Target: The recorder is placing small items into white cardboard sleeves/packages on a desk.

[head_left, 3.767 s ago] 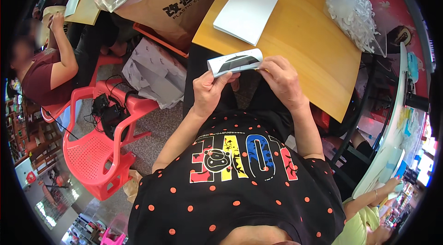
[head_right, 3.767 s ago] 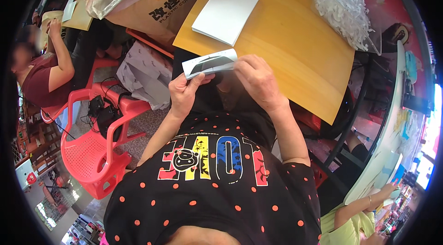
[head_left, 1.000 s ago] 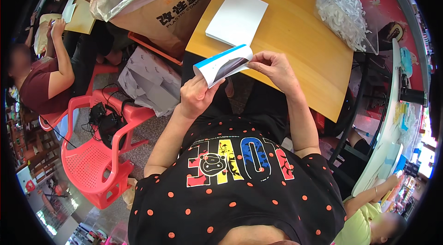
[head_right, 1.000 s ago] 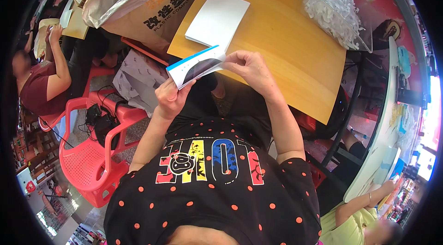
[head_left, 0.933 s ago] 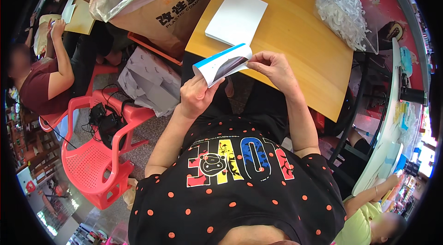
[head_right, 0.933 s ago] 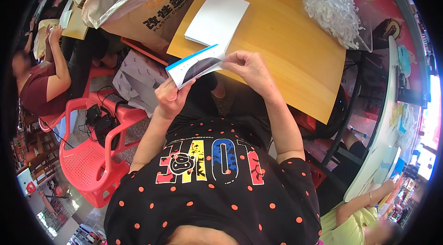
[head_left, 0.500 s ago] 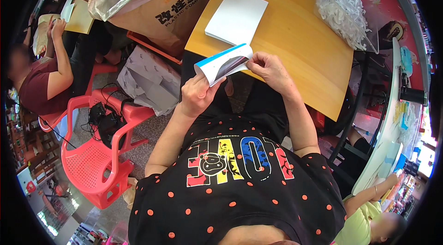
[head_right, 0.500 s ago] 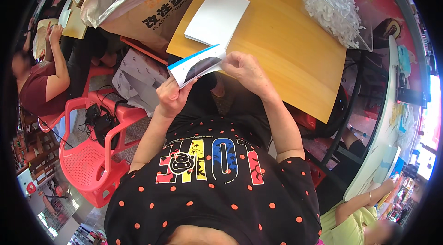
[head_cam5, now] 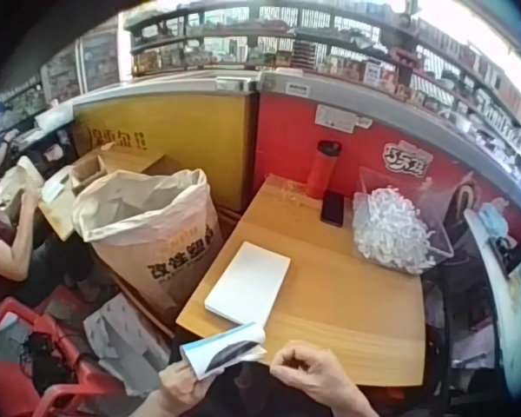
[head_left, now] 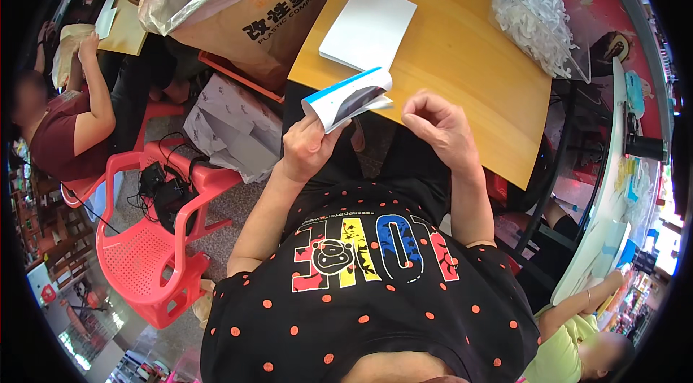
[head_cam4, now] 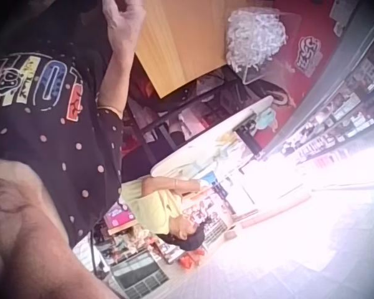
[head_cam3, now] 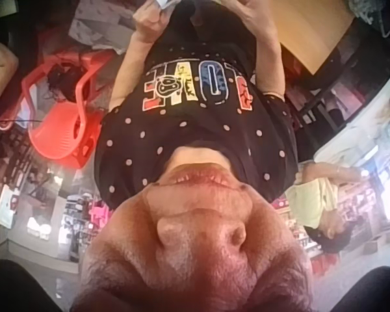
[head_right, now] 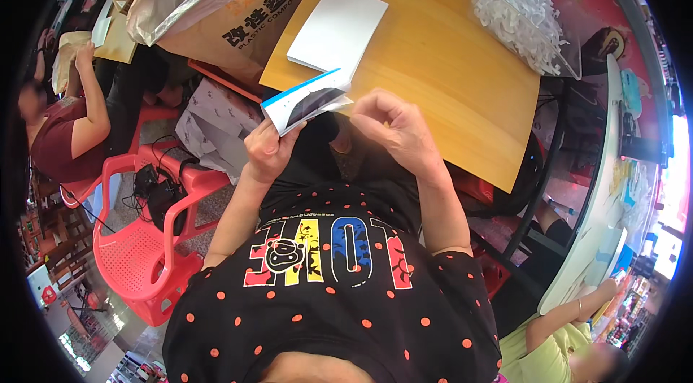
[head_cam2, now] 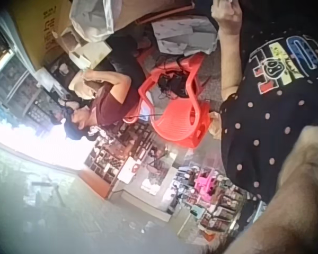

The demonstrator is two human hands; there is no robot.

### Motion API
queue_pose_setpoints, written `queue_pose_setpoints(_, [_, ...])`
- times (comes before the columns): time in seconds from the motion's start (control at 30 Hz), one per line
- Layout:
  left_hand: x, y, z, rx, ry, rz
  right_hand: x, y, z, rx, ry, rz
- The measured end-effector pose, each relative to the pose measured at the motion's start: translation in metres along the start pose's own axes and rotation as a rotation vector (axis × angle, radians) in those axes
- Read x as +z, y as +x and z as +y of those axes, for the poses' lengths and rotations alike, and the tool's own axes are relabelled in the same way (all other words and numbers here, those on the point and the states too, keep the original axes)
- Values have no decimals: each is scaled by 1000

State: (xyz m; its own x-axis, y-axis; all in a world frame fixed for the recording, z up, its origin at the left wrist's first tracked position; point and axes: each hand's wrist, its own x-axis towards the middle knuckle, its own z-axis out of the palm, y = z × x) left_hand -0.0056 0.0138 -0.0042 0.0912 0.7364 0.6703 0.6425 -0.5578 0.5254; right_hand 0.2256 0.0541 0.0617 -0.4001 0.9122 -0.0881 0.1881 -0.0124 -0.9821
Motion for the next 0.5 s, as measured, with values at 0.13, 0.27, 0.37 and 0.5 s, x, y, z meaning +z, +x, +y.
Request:
queue_pose_setpoints(0.13, [4, 5, 3, -2, -49, 23, 19, 8, -3, -336, -355, 221])
queue_pose_setpoints(0.27, [5, 2, 6, -13, 9, -47, 24, 12, 8, -721, -494, 111])
queue_pose_setpoints(0.37, [10, -10, -12, 135, 33, -42, 48, 6, -33, -897, -451, -249])
queue_pose_setpoints(0.5, [13, -4, -1, -35, -35, -40, 30, -3, -85, -1135, -307, -541])
